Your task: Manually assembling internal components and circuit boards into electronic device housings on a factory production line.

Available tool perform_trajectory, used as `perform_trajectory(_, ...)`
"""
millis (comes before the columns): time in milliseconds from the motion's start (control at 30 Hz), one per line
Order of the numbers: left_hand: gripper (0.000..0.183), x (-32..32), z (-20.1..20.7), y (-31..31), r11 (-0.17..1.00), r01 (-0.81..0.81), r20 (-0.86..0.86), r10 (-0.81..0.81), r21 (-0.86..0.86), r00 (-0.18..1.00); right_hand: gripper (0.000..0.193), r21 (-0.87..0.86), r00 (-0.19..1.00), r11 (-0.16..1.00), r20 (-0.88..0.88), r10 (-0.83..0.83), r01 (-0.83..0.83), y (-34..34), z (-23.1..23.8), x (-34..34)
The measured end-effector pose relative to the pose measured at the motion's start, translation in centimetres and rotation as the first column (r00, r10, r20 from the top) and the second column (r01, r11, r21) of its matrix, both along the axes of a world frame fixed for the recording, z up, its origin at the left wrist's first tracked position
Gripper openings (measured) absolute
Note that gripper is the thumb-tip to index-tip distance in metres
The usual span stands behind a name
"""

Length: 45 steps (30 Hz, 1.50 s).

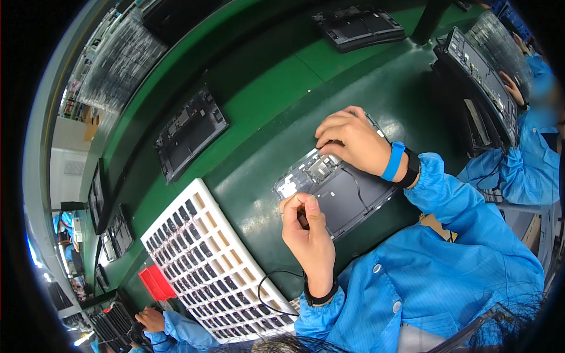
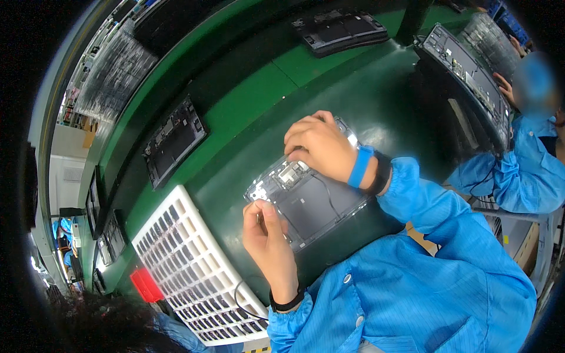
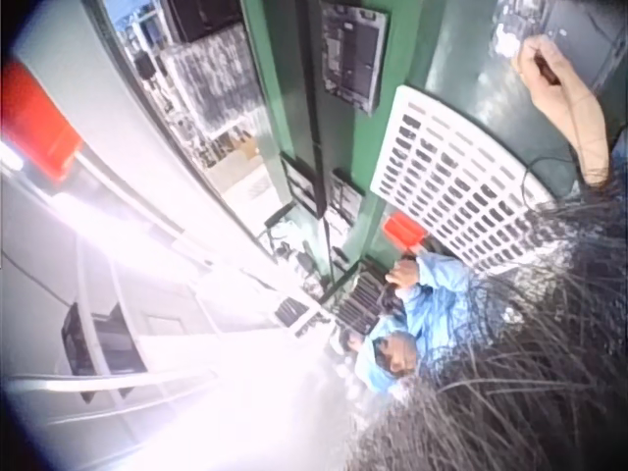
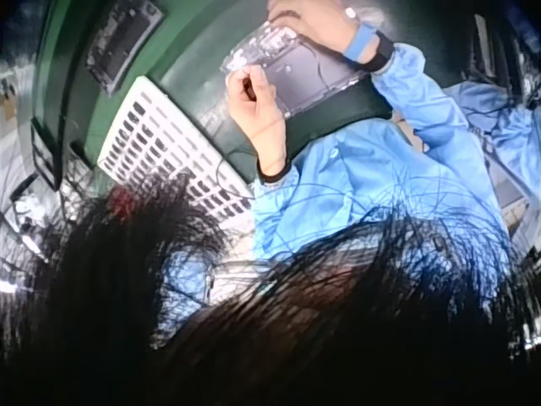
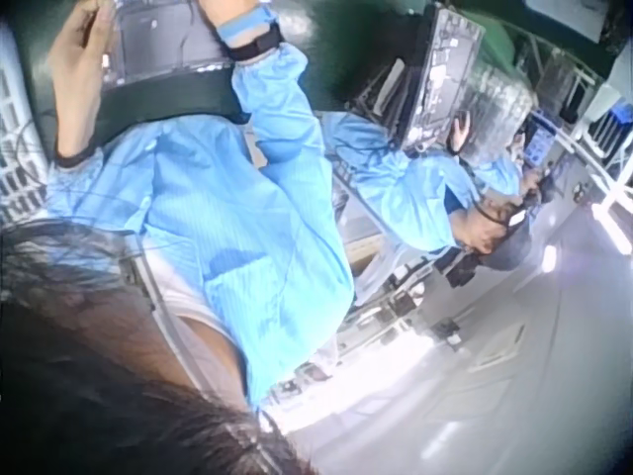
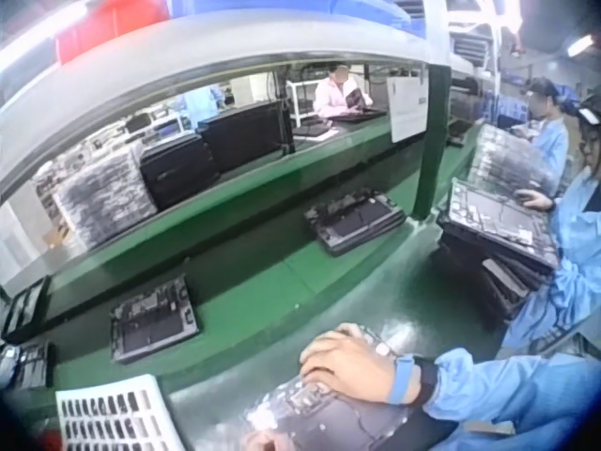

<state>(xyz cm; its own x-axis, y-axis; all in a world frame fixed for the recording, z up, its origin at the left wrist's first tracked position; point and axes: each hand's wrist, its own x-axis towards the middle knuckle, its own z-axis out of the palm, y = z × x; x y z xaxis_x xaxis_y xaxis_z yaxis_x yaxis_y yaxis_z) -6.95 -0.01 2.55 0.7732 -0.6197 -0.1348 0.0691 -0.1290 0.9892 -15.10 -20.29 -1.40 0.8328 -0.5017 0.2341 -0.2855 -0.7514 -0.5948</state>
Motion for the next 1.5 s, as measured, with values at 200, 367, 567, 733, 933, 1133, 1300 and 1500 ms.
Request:
perform_trajectory(200,0.022,1.7,-2.0,0.3,0.996,-0.078,0.046,0.076,0.053,0.996,0.017,0.207,0.99,0.971,-0.055,0.133,-0.119,0.5,1.2,-1.4)
perform_trajectory(367,0.023,2.3,-3.4,-0.6,0.997,-0.066,0.046,0.064,0.043,0.997,0.028,0.208,0.982,0.96,0.008,0.191,-0.188,0.5,-0.1,-2.0)
perform_trajectory(567,0.021,1.2,-3.3,-1.8,0.989,-0.014,0.121,-0.003,0.147,0.993,0.028,0.493,0.978,0.853,-0.017,0.209,-0.173,-0.5,1.3,-3.3)
perform_trajectory(733,0.023,0.7,-3.7,-2.2,0.978,-0.011,0.122,-0.014,0.209,0.992,0.028,0.57,0.986,0.809,0.011,0.166,-0.143,-0.9,0.7,-3.3)
perform_trajectory(933,0.025,0.3,-4.0,-2.9,0.978,-0.004,0.112,-0.02,0.208,0.994,0.027,0.446,0.986,0.882,0.003,0.168,-0.151,-1.3,0.3,-3.6)
perform_trajectory(1133,0.026,0.2,-4.1,-3.3,0.973,-0.013,0.112,-0.014,0.23,0.994,0.027,0.489,0.985,0.86,-0.008,0.17,-0.145,-1.7,0.5,-3.5)
perform_trajectory(1300,0.025,0.1,-4.4,-3.7,0.97,-0.011,0.125,-0.02,0.244,0.992,0.027,0.484,0.985,0.861,0.004,0.174,-0.154,-2.1,-0.3,-3.8)
perform_trajectory(1500,0.023,0.0,-4.5,-4.2,0.968,-0.025,0.126,-0.008,0.252,0.992,0.027,0.465,0.983,0.871,-0.012,0.182,-0.156,-2.7,-0.5,-3.8)
